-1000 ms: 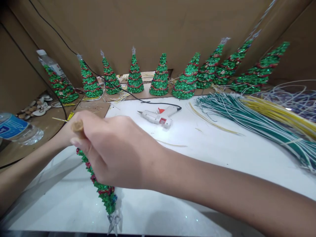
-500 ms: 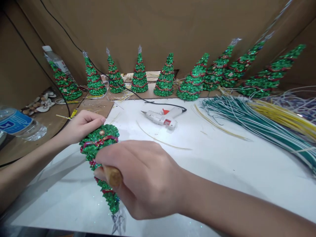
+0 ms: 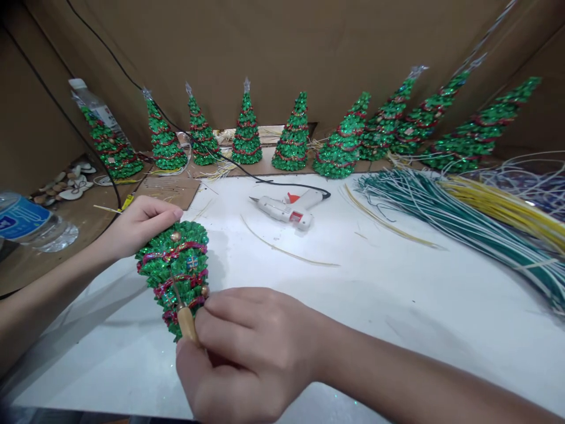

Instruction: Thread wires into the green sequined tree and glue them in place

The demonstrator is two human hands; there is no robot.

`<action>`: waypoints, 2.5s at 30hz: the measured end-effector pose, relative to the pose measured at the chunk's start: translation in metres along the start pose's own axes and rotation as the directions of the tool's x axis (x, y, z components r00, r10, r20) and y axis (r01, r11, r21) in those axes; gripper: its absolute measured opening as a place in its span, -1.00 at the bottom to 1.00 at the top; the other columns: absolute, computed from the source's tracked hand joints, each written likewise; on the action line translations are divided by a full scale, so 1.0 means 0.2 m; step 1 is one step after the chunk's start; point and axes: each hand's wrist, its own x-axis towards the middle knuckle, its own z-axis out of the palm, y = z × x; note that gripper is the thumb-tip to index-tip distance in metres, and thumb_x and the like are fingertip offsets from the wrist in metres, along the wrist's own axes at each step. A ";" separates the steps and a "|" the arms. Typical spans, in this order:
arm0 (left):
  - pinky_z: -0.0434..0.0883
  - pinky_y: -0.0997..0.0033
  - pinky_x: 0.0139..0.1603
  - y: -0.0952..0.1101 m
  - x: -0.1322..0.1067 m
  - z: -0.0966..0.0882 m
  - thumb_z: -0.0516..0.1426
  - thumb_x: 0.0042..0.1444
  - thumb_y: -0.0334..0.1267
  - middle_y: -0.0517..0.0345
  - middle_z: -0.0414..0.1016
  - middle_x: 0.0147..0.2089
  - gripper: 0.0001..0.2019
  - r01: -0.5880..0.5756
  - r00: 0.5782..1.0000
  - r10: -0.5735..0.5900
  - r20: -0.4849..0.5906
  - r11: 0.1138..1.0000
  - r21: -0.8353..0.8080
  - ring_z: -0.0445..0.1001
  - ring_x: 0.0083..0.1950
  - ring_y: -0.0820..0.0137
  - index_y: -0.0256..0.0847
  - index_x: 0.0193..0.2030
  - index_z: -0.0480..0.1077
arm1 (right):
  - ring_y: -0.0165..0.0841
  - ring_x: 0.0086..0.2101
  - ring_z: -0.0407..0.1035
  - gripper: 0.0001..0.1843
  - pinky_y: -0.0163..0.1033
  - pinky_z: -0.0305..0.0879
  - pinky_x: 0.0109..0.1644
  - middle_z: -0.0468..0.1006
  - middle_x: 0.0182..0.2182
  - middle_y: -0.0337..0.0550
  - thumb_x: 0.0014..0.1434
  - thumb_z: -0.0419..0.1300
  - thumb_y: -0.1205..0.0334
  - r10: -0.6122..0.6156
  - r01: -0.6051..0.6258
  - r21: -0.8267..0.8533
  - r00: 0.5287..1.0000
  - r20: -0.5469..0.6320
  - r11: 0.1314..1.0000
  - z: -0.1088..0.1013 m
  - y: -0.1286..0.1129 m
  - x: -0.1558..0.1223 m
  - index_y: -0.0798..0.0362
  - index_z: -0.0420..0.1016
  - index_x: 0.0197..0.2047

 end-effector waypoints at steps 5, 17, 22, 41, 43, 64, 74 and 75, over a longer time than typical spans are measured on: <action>-0.05 0.50 -0.64 0.00 0.01 -0.01 0.00 0.06 -0.13 0.30 -0.06 -0.65 -0.62 -0.022 1.000 0.022 -0.022 1.000 0.008 -0.04 -0.61 0.56 -0.16 -0.69 0.01 | -0.43 -0.33 0.45 -0.85 -0.31 0.51 -0.18 0.55 -0.39 -0.12 0.29 0.03 0.44 0.056 -0.057 0.175 0.998 0.012 0.983 -0.06 0.04 0.08 0.17 0.37 -0.11; -0.06 0.48 -0.62 -0.02 0.02 -0.02 0.01 0.08 -0.09 0.29 -0.09 -0.65 -0.59 -0.033 0.994 0.042 -0.101 0.995 0.089 -0.06 -0.60 0.56 -0.16 -0.70 -0.01 | -0.46 -0.38 0.45 -0.91 -0.39 0.40 -0.28 0.57 -0.40 -0.18 0.28 0.04 0.38 0.236 -0.238 0.137 0.971 0.031 0.962 0.00 0.07 0.18 0.12 0.36 -0.18; -0.06 0.49 -0.62 -0.04 0.01 -0.05 0.02 0.12 -0.07 0.30 -0.07 -0.64 -0.57 -0.038 0.995 0.046 -0.090 0.995 0.089 -0.06 -0.59 0.56 -0.17 -0.69 0.03 | -0.49 -0.42 0.39 -0.89 -0.40 0.35 -0.32 0.54 -0.39 -0.18 0.26 0.03 0.41 0.199 -0.188 0.172 0.979 -0.048 0.967 -0.03 0.06 0.20 0.13 0.34 -0.16; -0.06 0.53 -0.64 -0.07 0.02 -0.07 0.02 0.15 -0.11 0.32 -0.03 -0.66 -0.58 -0.012 0.996 0.016 -0.088 0.999 0.041 -0.04 -0.60 0.58 -0.19 -0.69 0.09 | -0.54 -0.42 0.37 -0.93 -0.43 0.38 -0.33 0.52 -0.46 -0.23 0.27 0.05 0.38 0.176 -0.157 0.181 0.980 -0.092 0.971 0.02 0.07 0.13 0.11 0.31 -0.28; -0.05 0.52 -0.64 -0.07 0.02 -0.07 0.02 0.14 -0.10 0.31 -0.04 -0.66 -0.58 -0.013 0.996 0.017 -0.084 0.999 0.044 -0.04 -0.60 0.57 -0.19 -0.69 0.09 | -0.54 -0.42 0.37 -0.96 -0.43 0.38 -0.34 0.50 -0.47 -0.23 0.28 0.06 0.38 0.189 -0.162 0.219 0.976 -0.109 0.962 0.04 0.08 0.12 0.12 0.30 -0.25; -0.08 0.48 -0.64 -0.05 0.01 -0.07 0.03 0.10 -0.12 0.29 -0.09 -0.66 -0.57 -0.034 0.990 0.047 -0.133 0.995 0.098 -0.06 -0.60 0.55 -0.16 -0.69 -0.03 | -0.53 -0.46 0.35 -0.83 -0.42 0.36 -0.34 0.44 -0.53 -0.26 0.28 0.03 0.40 0.131 -0.106 0.131 0.970 -0.206 0.986 0.11 0.07 0.14 0.12 0.32 -0.36; -0.12 0.44 -0.62 -0.10 0.02 -0.09 0.02 0.12 -0.09 0.30 -0.11 -0.66 -0.57 -0.069 0.980 0.084 -0.182 0.994 0.083 -0.11 -0.60 0.54 -0.15 -0.70 -0.01 | -0.58 -0.55 0.21 -0.92 -0.45 0.15 -0.47 0.37 -0.52 -0.35 0.26 0.00 0.37 0.328 -0.319 0.246 0.945 0.006 0.915 0.03 0.08 0.28 0.08 0.26 -0.28; -0.12 0.45 -0.62 -0.11 0.02 -0.09 0.02 0.12 -0.09 0.30 -0.11 -0.66 -0.57 -0.069 0.979 0.083 -0.184 0.994 0.080 -0.11 -0.60 0.54 -0.15 -0.70 -0.01 | -0.58 -0.56 0.20 -0.92 -0.45 0.13 -0.48 0.36 -0.53 -0.36 0.27 -0.01 0.36 0.343 -0.341 0.251 0.938 0.037 0.906 0.03 0.08 0.28 0.07 0.24 -0.29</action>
